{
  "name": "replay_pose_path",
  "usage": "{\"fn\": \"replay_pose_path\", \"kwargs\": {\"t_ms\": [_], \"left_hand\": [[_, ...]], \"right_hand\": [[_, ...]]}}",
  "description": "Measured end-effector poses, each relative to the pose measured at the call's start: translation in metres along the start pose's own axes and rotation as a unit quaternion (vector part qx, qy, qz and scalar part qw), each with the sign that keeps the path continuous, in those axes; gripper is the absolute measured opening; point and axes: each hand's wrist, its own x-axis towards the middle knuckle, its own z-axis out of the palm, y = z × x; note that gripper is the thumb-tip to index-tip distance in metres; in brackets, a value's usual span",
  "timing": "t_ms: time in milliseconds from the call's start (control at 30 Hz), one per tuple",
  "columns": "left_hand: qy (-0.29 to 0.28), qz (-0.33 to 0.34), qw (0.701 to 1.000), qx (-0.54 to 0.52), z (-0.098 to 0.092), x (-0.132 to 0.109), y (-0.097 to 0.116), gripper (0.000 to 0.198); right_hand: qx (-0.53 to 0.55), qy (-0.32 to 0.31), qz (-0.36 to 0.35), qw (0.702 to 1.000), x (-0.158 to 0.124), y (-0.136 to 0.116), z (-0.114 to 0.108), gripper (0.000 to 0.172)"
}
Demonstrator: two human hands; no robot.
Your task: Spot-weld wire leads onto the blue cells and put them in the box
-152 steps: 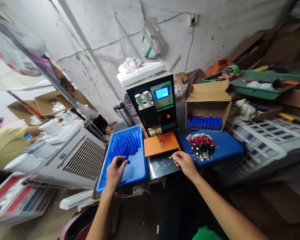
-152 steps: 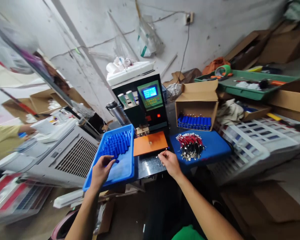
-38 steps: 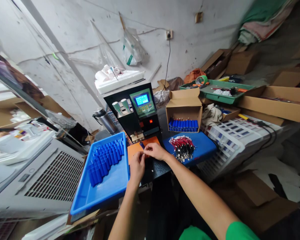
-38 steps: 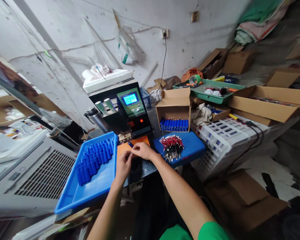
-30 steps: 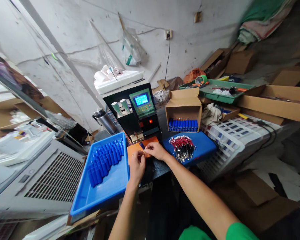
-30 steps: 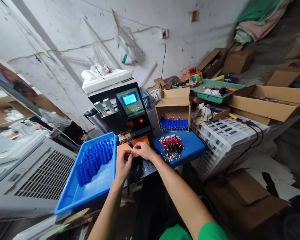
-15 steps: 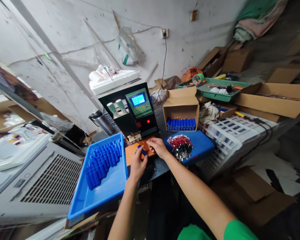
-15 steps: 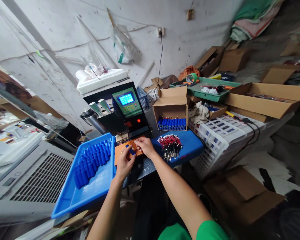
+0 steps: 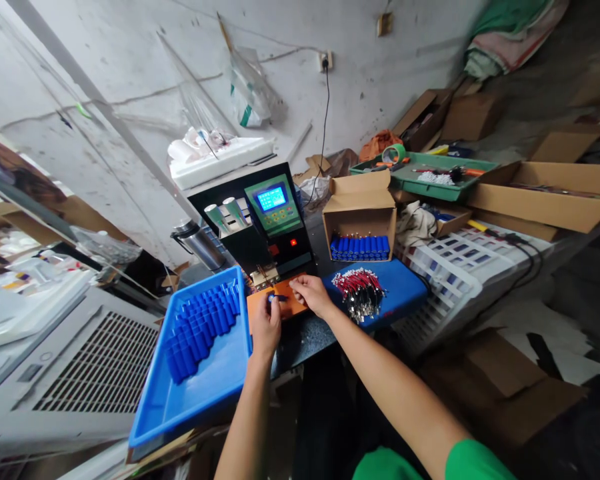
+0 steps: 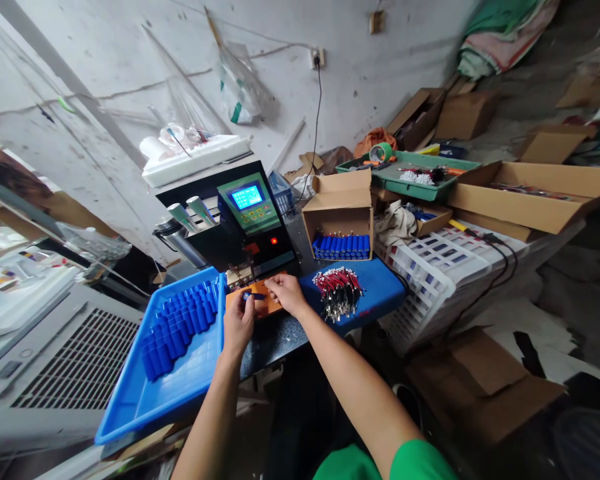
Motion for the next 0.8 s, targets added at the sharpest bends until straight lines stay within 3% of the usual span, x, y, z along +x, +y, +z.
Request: {"fn": "replay_pose_path", "kwargs": {"t_ms": [333,533,800], "left_hand": [[-0.059,-0.025,0.997,-0.047,0.003,0.02,0.0,0.03],[-0.055,-0.024,0.997,-0.051,0.006,0.015,-0.009,0.026],[-0.011,0.017,0.999,0.039,0.01,0.011,-0.01,0.022]], "right_hand": [[-0.007,0.005,-0.004,1.0,0.005,0.005,-0.002,0.035],[-0.01,0.014,-0.004,1.0,0.006,0.005,-0.001,0.035],[-0.023,0.022,-0.003,0.999,0.006,0.008,-0.001,0.035]]}}
